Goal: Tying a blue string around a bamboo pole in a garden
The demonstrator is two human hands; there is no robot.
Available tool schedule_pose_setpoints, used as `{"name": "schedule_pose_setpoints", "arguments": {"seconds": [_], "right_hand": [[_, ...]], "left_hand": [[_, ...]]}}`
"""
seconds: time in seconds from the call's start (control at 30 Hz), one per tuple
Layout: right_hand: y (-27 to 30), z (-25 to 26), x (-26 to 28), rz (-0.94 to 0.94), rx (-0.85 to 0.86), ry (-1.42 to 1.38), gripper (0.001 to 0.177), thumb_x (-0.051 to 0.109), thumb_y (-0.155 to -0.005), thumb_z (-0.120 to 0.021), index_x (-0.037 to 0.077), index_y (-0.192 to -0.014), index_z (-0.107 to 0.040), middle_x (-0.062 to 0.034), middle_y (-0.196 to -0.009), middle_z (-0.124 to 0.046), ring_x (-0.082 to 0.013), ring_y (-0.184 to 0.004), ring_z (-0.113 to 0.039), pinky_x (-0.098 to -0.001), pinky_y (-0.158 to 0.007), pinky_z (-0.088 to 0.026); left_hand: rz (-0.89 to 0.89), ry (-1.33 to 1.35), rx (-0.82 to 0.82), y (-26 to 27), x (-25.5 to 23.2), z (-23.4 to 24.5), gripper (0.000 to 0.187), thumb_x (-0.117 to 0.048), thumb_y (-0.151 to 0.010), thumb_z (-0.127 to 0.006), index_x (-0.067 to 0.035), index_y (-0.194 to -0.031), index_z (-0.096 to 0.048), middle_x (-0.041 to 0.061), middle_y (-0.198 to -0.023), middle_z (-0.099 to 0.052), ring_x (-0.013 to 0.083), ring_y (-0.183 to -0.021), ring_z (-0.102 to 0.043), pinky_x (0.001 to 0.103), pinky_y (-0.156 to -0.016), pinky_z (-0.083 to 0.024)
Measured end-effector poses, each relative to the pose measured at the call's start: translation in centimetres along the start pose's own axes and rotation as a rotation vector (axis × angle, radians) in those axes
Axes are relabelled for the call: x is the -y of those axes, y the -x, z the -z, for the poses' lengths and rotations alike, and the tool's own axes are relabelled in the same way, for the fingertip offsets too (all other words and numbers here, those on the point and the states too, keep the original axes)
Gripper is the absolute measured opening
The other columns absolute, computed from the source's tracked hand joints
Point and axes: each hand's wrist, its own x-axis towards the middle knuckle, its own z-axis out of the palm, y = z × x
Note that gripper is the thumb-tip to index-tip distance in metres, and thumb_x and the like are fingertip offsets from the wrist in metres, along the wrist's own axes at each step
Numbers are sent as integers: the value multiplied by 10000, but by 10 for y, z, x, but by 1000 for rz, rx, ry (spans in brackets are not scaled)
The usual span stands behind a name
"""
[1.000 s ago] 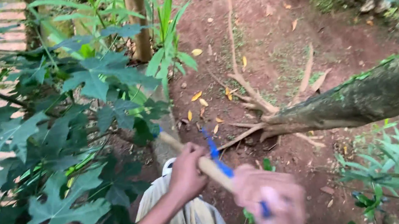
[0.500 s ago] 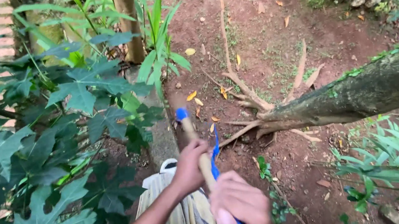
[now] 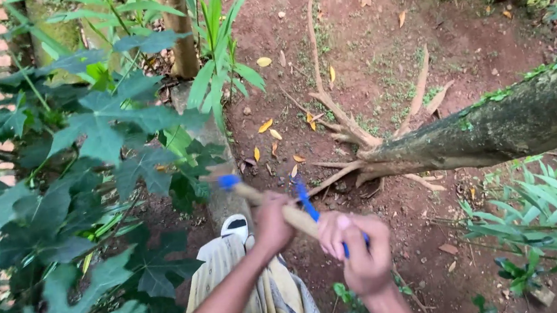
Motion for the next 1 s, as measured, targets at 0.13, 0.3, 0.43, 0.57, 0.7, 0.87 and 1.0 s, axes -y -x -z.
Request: {"name": "schedule_pose_setpoints", "arguments": {"seconds": [0.13,0.3,0.43,0.57,0.7,0.87,1.0], "right_hand": [[-16,-11,51,160,70,385,439,173,-981,-411,106,-548,-411,-41,-515,-467,-185,-457,-457,-335,-555,-404],[-17,19,67,173,12,327,552,368,-1012,-451,111,-524,-452,-38,-476,-459,-178,-414,-379,-348,-529,-362],[-10,32,51,68,-154,60,425,239,-936,-418,109,-532,-443,-57,-467,-412,-195,-430,-385,-382,-596,-394],[-2,53,-1,-74,-32,-65,424,204,-979,-378,105,-574,-451,-75,-505,-435,-228,-498,-428,-406,-670,-405],[-13,59,10,20,60,128,367,128,-913,-432,102,-556,-512,-44,-499,-484,-183,-463,-471,-378,-619,-475],[-25,69,32,132,72,223,550,439,-1034,-495,160,-562,-523,24,-492,-511,-150,-395,-483,-348,-553,-481],[-34,49,55,118,-65,336,463,212,-942,-411,86,-498,-379,-62,-436,-382,-193,-372,-362,-365,-532,-386]], "left_hand": [[-343,332,65,-1,-57,-35,108,-148,-754,-745,-195,-833,-689,42,-926,-666,232,-877,-615,338,-783,-439],[-256,317,259,11,-135,2,189,-116,-786,-764,-176,-870,-605,47,-993,-614,248,-880,-609,414,-761,-510],[86,83,394,31,-135,44,198,-15,-835,-755,-141,-963,-671,57,-1309,-561,291,-1198,-580,442,-1014,-588],[172,-1,263,16,-62,4,191,-53,-784,-780,-176,-913,-710,28,-1036,-561,269,-958,-629,488,-916,-566],[300,170,401,-3,-95,-17,36,-93,-974,-643,-105,-940,-648,61,-1244,-567,166,-801,-613,291,-655,-592],[-262,176,213,-28,-128,-36,71,-94,-877,-675,-142,-926,-661,77,-1076,-621,350,-940,-662,507,-694,-516],[-296,61,198,-18,-114,-33,273,-109,-719,-787,-70,-941,-632,130,-1103,-588,333,-923,-594,479,-786,-490]]}}
